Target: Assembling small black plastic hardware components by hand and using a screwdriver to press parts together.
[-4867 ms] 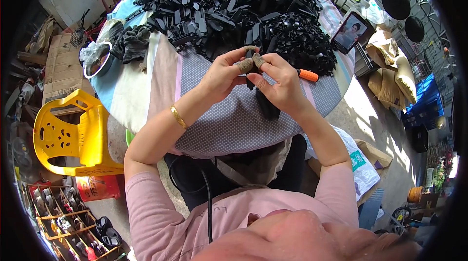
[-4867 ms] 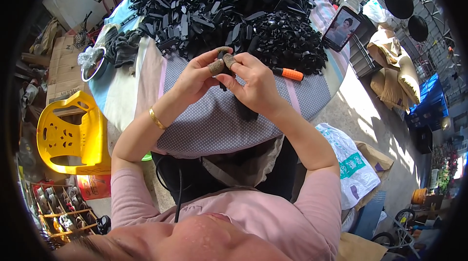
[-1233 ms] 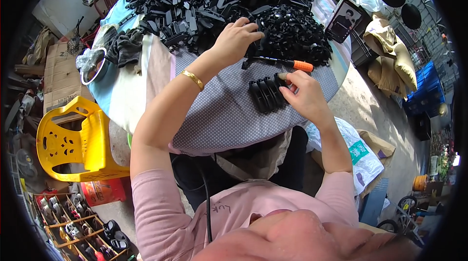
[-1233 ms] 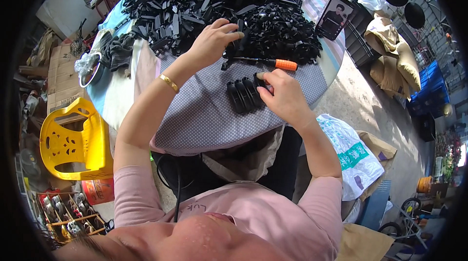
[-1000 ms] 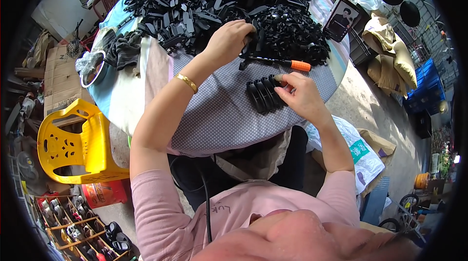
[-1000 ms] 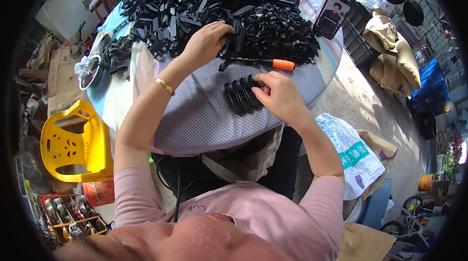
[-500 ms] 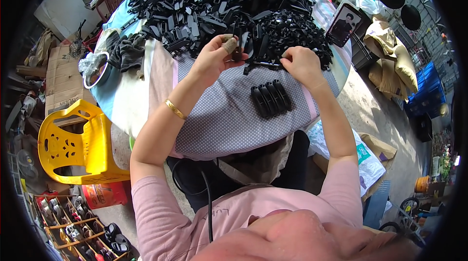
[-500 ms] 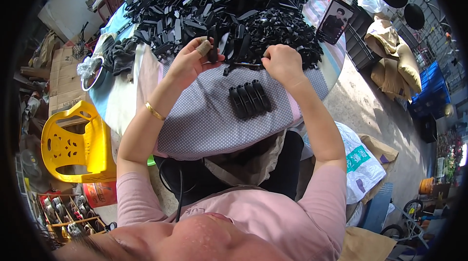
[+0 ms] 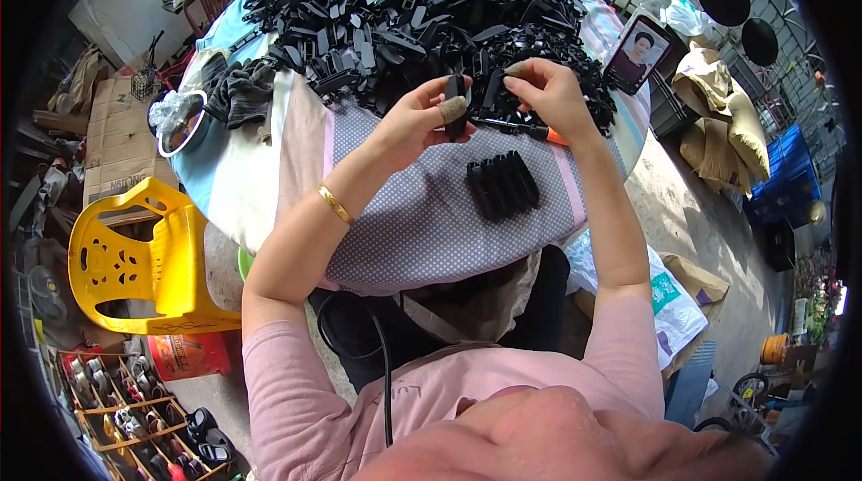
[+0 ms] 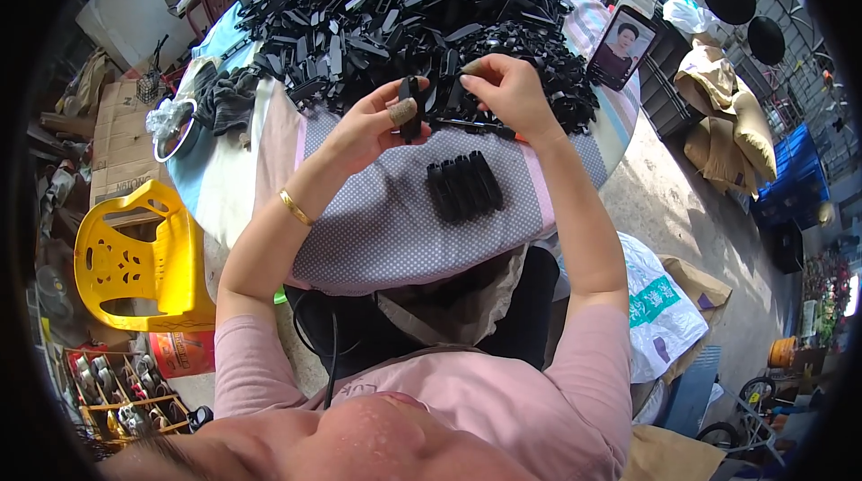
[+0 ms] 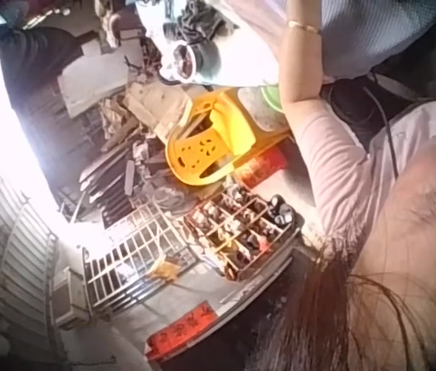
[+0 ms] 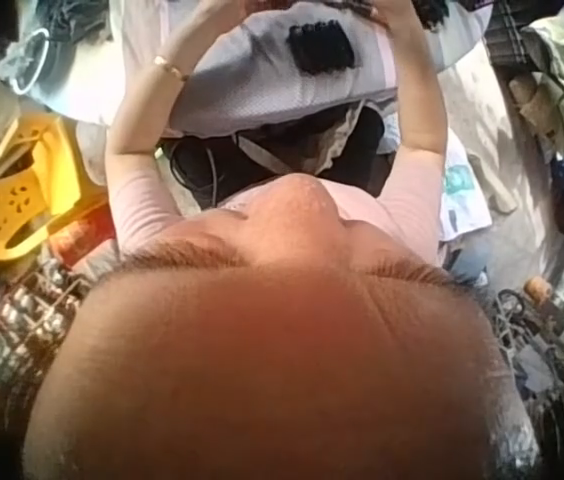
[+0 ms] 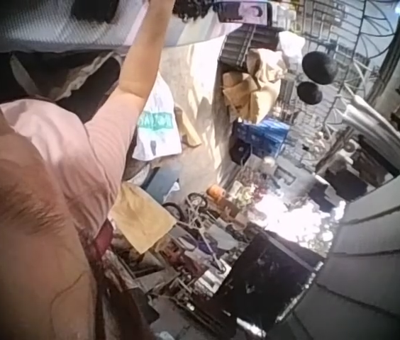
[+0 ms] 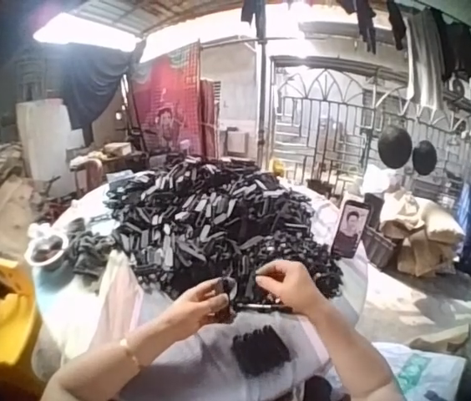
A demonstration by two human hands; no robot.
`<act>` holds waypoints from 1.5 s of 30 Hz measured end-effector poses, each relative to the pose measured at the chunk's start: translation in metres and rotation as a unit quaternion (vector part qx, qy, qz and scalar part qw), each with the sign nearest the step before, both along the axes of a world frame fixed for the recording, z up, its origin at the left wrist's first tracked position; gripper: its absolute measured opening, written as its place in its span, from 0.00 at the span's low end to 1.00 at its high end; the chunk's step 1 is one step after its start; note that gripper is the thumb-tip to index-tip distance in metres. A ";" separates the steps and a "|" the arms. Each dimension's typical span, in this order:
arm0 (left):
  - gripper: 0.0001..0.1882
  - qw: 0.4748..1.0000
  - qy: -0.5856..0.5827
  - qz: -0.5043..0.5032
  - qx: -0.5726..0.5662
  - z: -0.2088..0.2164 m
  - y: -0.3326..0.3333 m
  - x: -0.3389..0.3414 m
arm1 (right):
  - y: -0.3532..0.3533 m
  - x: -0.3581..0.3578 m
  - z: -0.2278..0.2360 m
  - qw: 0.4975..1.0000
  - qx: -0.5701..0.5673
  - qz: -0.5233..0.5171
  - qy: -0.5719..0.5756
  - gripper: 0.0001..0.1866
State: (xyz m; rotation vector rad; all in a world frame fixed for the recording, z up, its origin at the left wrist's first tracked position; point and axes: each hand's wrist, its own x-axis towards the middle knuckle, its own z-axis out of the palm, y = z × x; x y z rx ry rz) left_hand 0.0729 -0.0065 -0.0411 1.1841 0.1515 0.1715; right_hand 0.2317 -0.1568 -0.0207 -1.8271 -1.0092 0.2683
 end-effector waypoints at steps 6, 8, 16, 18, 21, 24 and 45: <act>0.20 0.999 -0.019 -0.024 -0.034 -0.003 -0.004 -0.003 | 0.007 -0.026 0.001 0.947 0.121 0.132 0.266 0.16; 0.19 0.999 -0.010 -0.018 -0.038 0.003 -0.010 -0.004 | 0.007 -0.031 0.001 0.949 0.116 0.130 0.262 0.16; 0.21 0.999 -0.025 -0.015 -0.019 -0.001 -0.010 -0.003 | 0.013 -0.042 -0.016 0.982 0.163 0.073 -0.057 0.08; 0.22 1.000 -0.026 -0.002 0.014 -0.003 -0.010 -0.002 | 0.013 -0.047 -0.018 0.974 0.187 0.002 -0.126 0.06; 0.22 1.000 -0.024 -0.006 0.004 -0.002 -0.012 -0.003 | 0.013 -0.052 -0.014 0.959 0.206 0.004 -0.193 0.06; 0.21 0.999 -0.039 -0.014 0.015 -0.005 -0.011 -0.003 | 0.009 -0.055 -0.008 0.940 0.190 0.016 -0.283 0.06; 0.19 0.996 -0.069 -0.055 -0.017 -0.004 -0.010 -0.004 | 0.005 -0.058 -0.015 0.937 0.197 0.032 -0.286 0.06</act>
